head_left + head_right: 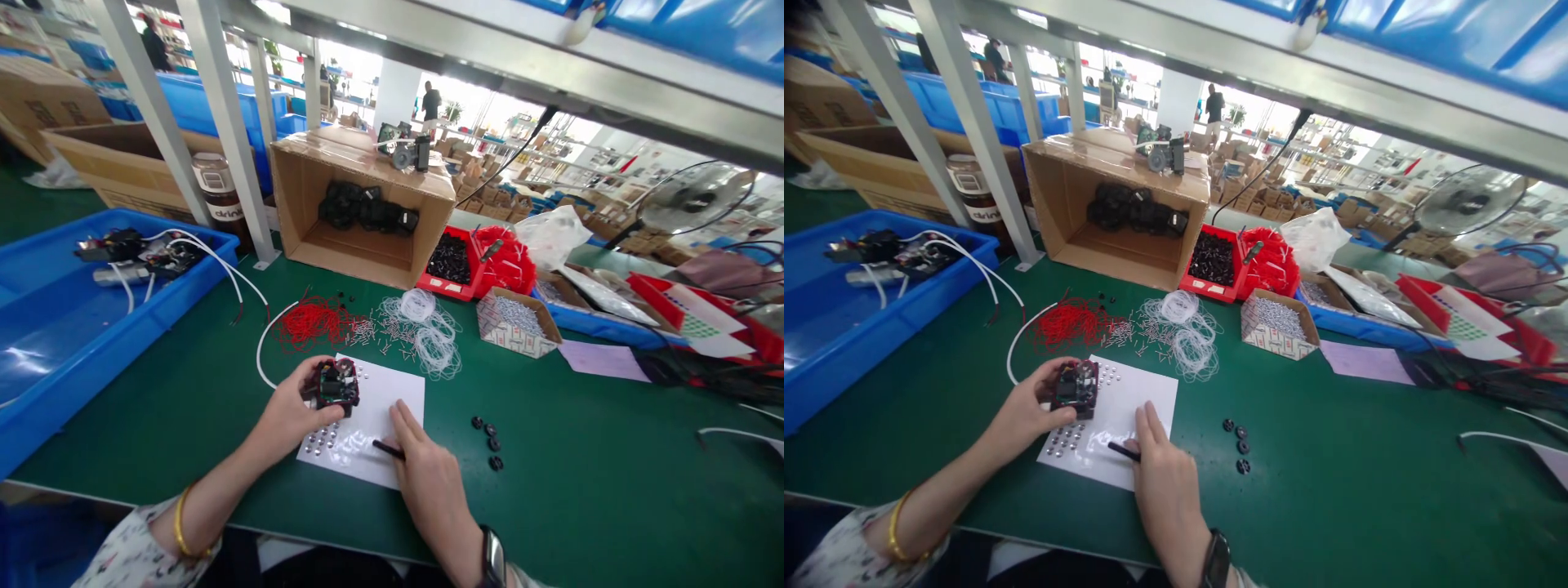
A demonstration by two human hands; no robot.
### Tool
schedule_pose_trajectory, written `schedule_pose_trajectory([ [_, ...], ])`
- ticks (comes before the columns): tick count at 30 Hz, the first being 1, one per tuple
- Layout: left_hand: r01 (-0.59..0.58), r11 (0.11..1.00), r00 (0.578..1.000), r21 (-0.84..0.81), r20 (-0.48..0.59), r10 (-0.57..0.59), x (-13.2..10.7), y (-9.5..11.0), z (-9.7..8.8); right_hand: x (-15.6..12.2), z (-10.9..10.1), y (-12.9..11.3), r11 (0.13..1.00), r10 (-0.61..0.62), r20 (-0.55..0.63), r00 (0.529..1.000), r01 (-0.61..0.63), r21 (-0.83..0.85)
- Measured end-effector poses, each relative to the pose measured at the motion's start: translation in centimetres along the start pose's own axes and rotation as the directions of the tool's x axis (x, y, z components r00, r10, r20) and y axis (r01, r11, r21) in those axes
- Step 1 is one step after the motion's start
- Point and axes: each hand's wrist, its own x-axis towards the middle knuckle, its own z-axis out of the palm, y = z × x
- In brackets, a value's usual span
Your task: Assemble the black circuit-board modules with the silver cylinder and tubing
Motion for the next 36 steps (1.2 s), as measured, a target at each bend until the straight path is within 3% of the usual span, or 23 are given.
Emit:
schedule_pose_trajectory([
  [3,0.043,0.996,0.989,0.079,0.141,-0.054,0.4,0.8,-2.5,-0.9,0.8,1.7,0.95,-0.103,0.107,0.989,0.129,-0.285],
  [6,0.1,0.989,0.954,0.113,0.273,-0.127,0.3,1.6,-3.6,-0.9,0.4,3.6,0.883,-0.239,0.139,0.961,0.275,-0.381],
  [9,0.095,0.983,0.929,0.159,0.341,-0.145,0.0,2.1,-3.3,-0.4,-0.8,5.3,0.868,-0.269,0.162,0.949,0.312,-0.386],
  [12,0.028,0.977,0.929,0.213,0.356,-0.104,0.1,2.0,-2.7,-0.2,-2.4,6.1,0.951,-0.257,0.101,0.961,0.27,-0.153],
  [15,0.014,0.969,0.906,0.245,0.408,-0.117,0.6,1.6,-2.6,0.0,-3.8,5.4,0.948,-0.112,-0.126,0.986,0.144,0.283],
  [17,0.038,0.968,0.884,0.246,0.444,-0.147,1.0,1.3,-2.7,0.5,-4.3,4.0,0.839,0.105,-0.219,0.97,0.032,0.544],
  [20,0.06,0.971,0.86,0.231,0.481,-0.167,1.3,1.1,-2.9,2.3,-3.7,1.6,0.483,0.359,-0.06,0.931,-0.13,0.866],
  [22,0.056,0.97,0.857,0.237,0.487,-0.169,1.4,1.0,-3.0,3.8,-2.3,0.2,0.22,0.394,0.096,0.914,-0.195,0.956],
  [24,0.061,0.971,0.865,0.232,0.473,-0.167,1.4,0.9,-3.0,4.9,-0.5,-0.5,0.123,0.368,0.14,0.919,-0.198,0.972],
  [26,0.073,0.977,0.873,0.202,0.46,-0.16,1.3,0.8,-3.0,5.6,1.2,-0.4,0.177,0.355,0.085,0.931,-0.156,0.972],
  [29,0.087,0.983,0.878,0.161,0.453,-0.152,1.3,0.5,-3.0,5.7,3.0,0.4,0.326,0.39,-0.04,0.92,-0.097,0.94],
  [32,0.085,0.987,0.895,0.138,0.424,-0.137,1.2,0.1,-3.1,5.6,3.6,0.9,0.42,0.425,-0.111,0.899,-0.088,0.903],
  [36,0.091,0.988,0.899,0.122,0.416,-0.134,1.2,-0.4,-3.1,5.7,3.5,0.6,0.477,0.441,-0.15,0.885,-0.09,0.874],
])
